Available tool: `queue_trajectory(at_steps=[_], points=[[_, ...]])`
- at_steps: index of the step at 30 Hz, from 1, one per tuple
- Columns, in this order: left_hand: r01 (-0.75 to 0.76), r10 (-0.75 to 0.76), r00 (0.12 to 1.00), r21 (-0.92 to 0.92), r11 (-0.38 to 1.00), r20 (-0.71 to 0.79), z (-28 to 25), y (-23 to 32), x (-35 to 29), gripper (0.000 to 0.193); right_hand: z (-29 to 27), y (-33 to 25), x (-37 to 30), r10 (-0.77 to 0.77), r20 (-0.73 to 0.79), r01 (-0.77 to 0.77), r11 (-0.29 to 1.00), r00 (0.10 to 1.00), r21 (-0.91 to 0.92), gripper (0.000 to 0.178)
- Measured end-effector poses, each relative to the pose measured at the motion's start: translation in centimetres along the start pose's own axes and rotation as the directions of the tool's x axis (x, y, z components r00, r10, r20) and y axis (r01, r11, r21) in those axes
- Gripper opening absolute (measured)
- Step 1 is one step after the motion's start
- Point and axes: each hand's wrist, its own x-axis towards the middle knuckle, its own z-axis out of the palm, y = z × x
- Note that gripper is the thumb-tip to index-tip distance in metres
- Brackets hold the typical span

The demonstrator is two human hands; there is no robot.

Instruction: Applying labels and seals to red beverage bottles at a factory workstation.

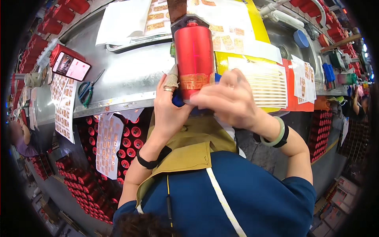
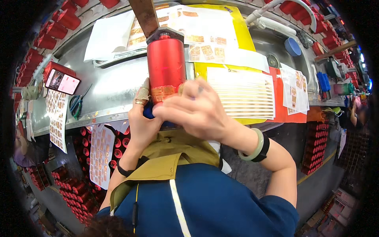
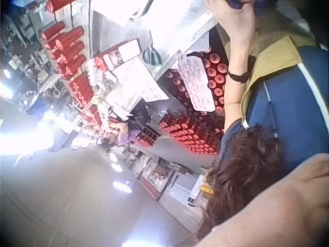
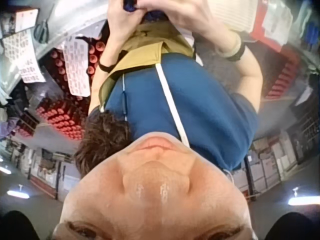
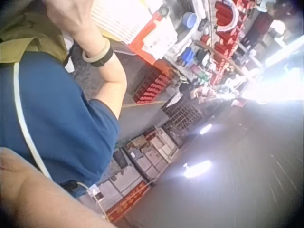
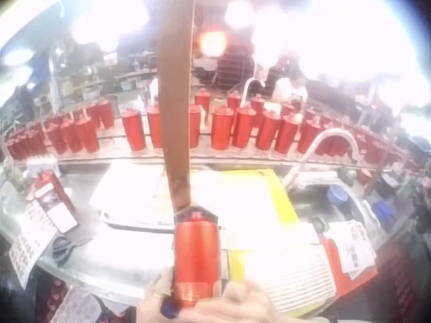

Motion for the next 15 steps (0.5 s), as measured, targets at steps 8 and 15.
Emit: queue_trajectory(at_steps=[8,15], points=[[-0.237,0.264,0.959,0.221,0.946,-0.104,-0.2,1.0,-0.3,0.09,-0.2,-1.4,-0.1,-0.017,0.06,0.013,0.997,0.998,0.07,0.021],[-0.193,0.203,0.976,0.113,0.975,-0.085,-0.4,0.5,-0.5,0.095,-1.0,4.9,3.8,0.004,-0.248,-0.07,0.964,0.969,-0.257,0.022]])
